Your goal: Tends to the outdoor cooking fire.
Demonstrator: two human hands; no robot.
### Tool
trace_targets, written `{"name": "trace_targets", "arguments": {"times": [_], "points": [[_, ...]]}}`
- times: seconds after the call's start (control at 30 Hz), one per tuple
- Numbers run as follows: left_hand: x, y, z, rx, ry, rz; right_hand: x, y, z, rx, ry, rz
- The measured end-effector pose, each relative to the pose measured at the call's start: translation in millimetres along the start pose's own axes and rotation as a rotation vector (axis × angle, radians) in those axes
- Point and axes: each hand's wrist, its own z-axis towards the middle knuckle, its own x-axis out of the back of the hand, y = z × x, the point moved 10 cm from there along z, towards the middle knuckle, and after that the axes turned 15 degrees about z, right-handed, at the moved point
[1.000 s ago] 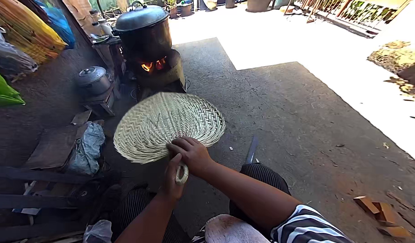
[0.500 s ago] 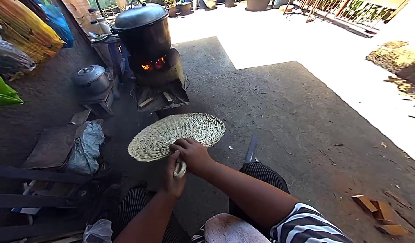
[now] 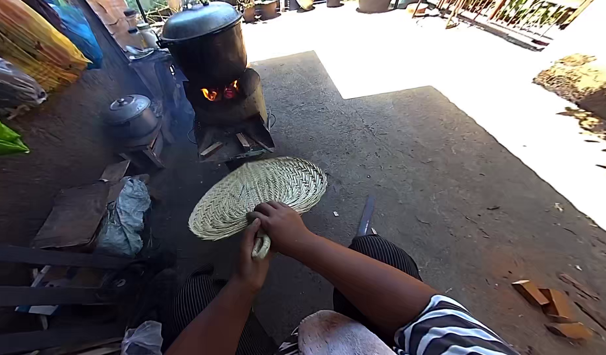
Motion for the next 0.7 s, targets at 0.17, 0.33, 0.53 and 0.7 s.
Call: {"name": "trace_targets", "arguments": {"times": [0.17, 0.33, 0.53, 0.7], "points": [[0.3, 6.0, -1.8, -0.075, -0.025, 0.025, 11.9, -10.0, -3.5, 0.135, 0.195, -0.026], [-0.3, 1.6, -1.7, -0.032, -0.001, 0.024, 5.6, -2.8, -2.4, 0.068, 0.113, -0.006], [-0.2, -2.6, 0.8, 0.048, -0.017, -0.008, -3.7, 5.7, 0.9, -0.065, -0.048, 0.027], [2.3, 10.9, -2.6, -0.106, -0.005, 0.119, 11.1, -9.8, -3.5, 0.17, 0.228, -0.038]]}}
